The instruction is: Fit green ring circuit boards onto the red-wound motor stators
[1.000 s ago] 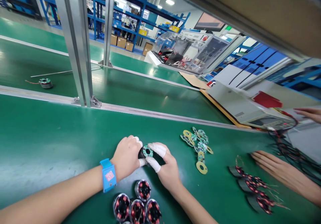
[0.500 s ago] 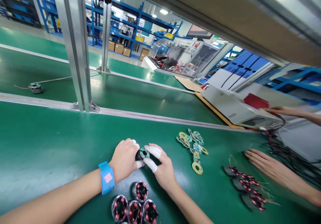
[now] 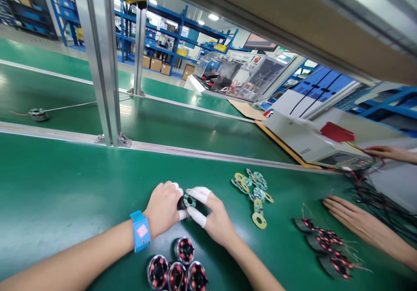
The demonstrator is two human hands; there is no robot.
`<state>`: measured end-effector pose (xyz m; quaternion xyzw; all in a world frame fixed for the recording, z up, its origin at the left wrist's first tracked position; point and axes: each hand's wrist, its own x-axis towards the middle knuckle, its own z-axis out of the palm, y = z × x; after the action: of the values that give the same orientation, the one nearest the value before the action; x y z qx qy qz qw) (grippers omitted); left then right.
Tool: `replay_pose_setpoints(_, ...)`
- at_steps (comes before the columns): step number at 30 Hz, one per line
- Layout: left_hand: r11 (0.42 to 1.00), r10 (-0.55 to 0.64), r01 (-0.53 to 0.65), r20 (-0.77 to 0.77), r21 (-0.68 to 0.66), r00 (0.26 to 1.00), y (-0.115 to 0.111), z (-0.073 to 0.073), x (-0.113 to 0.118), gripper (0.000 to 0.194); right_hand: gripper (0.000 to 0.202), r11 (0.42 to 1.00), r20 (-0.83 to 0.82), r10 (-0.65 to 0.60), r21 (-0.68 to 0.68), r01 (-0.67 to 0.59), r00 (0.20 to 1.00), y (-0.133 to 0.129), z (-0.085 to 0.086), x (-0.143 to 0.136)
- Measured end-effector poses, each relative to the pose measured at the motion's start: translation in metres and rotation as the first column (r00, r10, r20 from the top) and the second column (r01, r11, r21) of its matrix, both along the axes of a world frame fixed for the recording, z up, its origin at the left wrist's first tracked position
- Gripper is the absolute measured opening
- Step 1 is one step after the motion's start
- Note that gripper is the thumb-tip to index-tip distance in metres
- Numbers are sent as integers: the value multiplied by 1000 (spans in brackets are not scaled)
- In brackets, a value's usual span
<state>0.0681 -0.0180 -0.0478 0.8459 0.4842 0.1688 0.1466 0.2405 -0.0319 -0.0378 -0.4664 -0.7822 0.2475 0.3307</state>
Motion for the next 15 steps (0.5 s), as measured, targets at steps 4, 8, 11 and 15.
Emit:
replay_pose_setpoints(4, 1000, -5, 5, -1, -2, 1000, -1, 1, 1, 27, 29, 999, 38, 46, -14, -45, 998, 5, 13, 1)
replay_pose_setpoints(8, 1000, -8, 8, 10, -9, 1000, -1, 1, 2, 24, 26, 999, 31, 31, -41, -30, 999, 6, 12, 0)
replay_pose_setpoints(11, 1000, -5, 5, 17, -13, 1000, 0, 1, 2, 23, 24, 998, 17, 13, -67, -12, 1000, 6, 11, -1)
replay_pose_setpoints(15, 1000, 0, 1, 14, -18, 1000, -1, 0, 2, 21, 25, 995, 7, -14, -100, 15, 1000, 5, 11, -2)
